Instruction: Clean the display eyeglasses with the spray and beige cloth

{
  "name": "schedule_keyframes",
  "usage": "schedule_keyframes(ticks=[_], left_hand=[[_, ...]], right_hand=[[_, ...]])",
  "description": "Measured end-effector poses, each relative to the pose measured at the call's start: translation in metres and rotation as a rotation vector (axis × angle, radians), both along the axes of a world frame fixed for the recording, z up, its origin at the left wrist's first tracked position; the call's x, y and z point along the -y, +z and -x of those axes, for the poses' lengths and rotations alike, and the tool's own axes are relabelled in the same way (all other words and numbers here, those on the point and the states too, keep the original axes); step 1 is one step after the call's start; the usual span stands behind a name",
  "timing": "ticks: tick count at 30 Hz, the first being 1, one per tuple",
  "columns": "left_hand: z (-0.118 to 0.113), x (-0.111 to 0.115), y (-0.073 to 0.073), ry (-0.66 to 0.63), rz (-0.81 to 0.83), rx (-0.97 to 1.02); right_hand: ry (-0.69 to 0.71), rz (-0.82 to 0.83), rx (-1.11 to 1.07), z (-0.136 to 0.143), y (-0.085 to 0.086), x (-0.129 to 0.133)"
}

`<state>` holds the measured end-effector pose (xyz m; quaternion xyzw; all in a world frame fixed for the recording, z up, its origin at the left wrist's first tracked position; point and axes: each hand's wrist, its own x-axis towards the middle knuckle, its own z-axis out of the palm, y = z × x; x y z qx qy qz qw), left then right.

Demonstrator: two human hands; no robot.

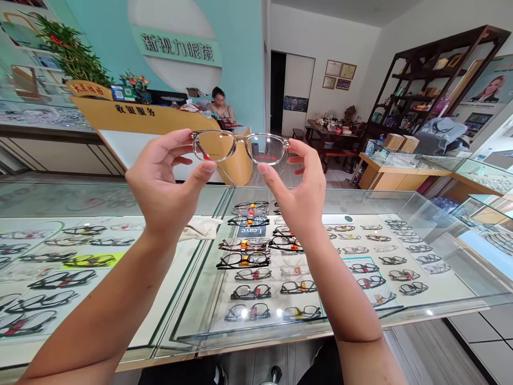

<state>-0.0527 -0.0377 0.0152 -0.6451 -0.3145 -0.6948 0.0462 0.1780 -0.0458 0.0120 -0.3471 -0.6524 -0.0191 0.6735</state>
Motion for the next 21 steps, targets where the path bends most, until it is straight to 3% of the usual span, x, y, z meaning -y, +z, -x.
schedule_keyframes(ticks=[11,21], left_hand=[[0.0029,-0.008,-0.0036,-0.051,0.091,0.027],[0.0036,-0.0054,-0.0006,-0.038,0.059,0.027]], right_hand=[[0.003,0.011,0.011,0.0009,0.0033,0.0081],[-0.025,0.008,0.035,0.0012,0.0045,0.0091]])
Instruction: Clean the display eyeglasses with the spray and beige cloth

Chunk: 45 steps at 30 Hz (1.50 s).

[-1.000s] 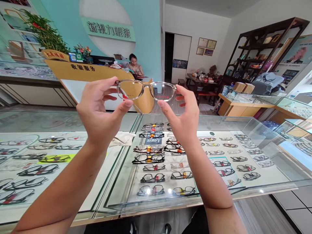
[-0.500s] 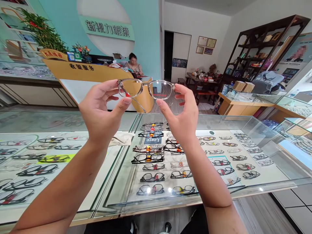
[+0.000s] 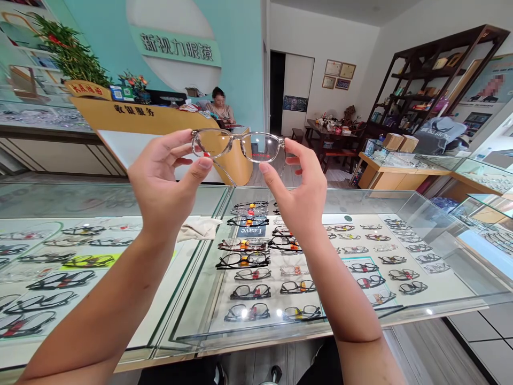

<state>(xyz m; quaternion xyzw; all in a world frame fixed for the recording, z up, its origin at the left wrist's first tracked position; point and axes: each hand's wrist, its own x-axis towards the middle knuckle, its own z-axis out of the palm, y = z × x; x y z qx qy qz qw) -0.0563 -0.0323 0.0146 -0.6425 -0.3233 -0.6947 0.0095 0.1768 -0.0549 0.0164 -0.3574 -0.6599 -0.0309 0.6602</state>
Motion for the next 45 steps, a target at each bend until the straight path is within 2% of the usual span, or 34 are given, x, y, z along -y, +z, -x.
schedule_keyframes(ticks=[5,11,18,23,28,45], left_hand=[[0.0,0.002,0.001,0.034,0.009,-0.033],[0.0,0.004,0.004,0.001,-0.006,0.007],[0.0,0.007,0.002,0.067,0.044,-0.028],[0.004,-0.001,0.001,0.026,-0.034,0.002],[0.009,-0.007,-0.001,0.064,-0.043,-0.008],[0.003,-0.007,-0.004,-0.04,0.049,0.079]], right_hand=[[0.007,-0.004,-0.005,0.0,-0.001,-0.001],[0.039,0.039,-0.041,0.002,-0.001,-0.001],[0.044,0.05,-0.043,0.004,-0.003,-0.001],[0.053,0.029,-0.051,0.003,-0.004,-0.004],[0.053,0.016,-0.061,0.004,-0.005,-0.005],[0.065,0.033,-0.067,0.005,-0.005,-0.004]])
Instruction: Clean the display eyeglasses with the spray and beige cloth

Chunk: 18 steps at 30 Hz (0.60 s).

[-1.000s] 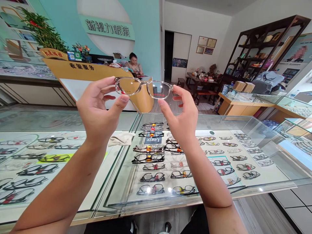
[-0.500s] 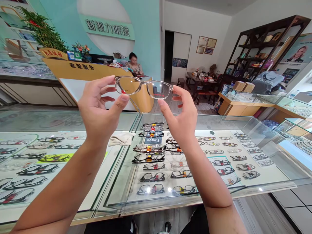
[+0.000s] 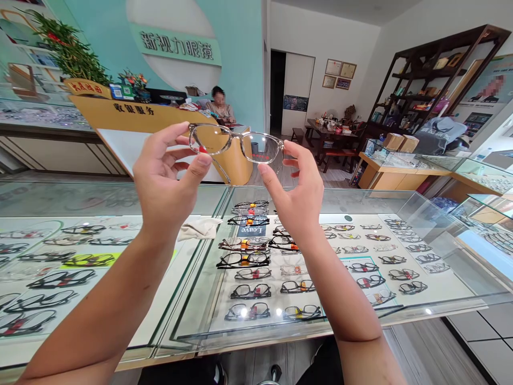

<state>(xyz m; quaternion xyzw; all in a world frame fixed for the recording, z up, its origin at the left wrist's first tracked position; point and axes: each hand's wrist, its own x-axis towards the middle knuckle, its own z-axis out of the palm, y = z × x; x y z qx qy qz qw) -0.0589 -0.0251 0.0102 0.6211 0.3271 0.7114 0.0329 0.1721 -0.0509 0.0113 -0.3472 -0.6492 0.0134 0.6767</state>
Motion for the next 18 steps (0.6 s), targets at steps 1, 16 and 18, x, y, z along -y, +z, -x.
schedule_keyframes(ticks=[1,16,18], left_hand=[[-0.0001,-0.0001,0.0,-0.003,-0.005,0.002],[0.0005,-0.0012,0.0005,-0.034,-0.014,-0.001],[0.0005,-0.0007,0.0007,-0.035,-0.005,-0.009]], right_hand=[[-0.003,0.001,0.001,0.0,0.0,0.0001],[-0.018,-0.008,0.026,-0.0003,-0.0007,-0.0009],[-0.018,-0.006,0.027,-0.0003,-0.0009,-0.0014]])
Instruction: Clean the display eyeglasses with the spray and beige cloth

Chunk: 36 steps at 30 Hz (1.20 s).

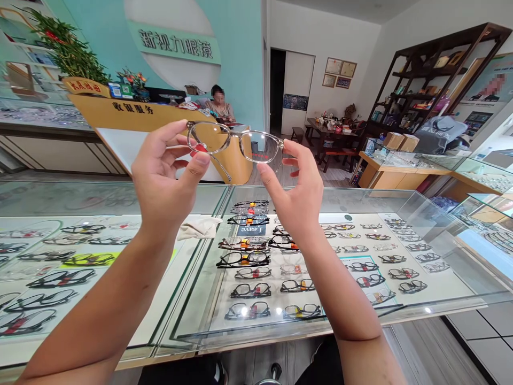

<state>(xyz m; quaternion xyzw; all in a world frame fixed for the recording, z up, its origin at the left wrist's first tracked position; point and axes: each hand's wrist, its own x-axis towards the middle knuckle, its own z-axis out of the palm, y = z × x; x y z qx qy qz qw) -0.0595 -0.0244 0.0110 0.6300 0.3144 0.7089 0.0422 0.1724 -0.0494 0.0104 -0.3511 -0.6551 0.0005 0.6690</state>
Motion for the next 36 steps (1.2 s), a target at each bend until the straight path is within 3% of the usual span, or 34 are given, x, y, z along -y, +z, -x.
schedule_keyframes(ticks=[25,36], left_hand=[[-0.012,0.019,0.004,0.155,-0.114,-0.093],[-0.016,0.021,0.004,0.165,-0.077,-0.071]], right_hand=[[0.023,0.086,0.013,0.001,-0.004,-0.005],[0.004,0.074,0.032,0.002,-0.007,-0.007]])
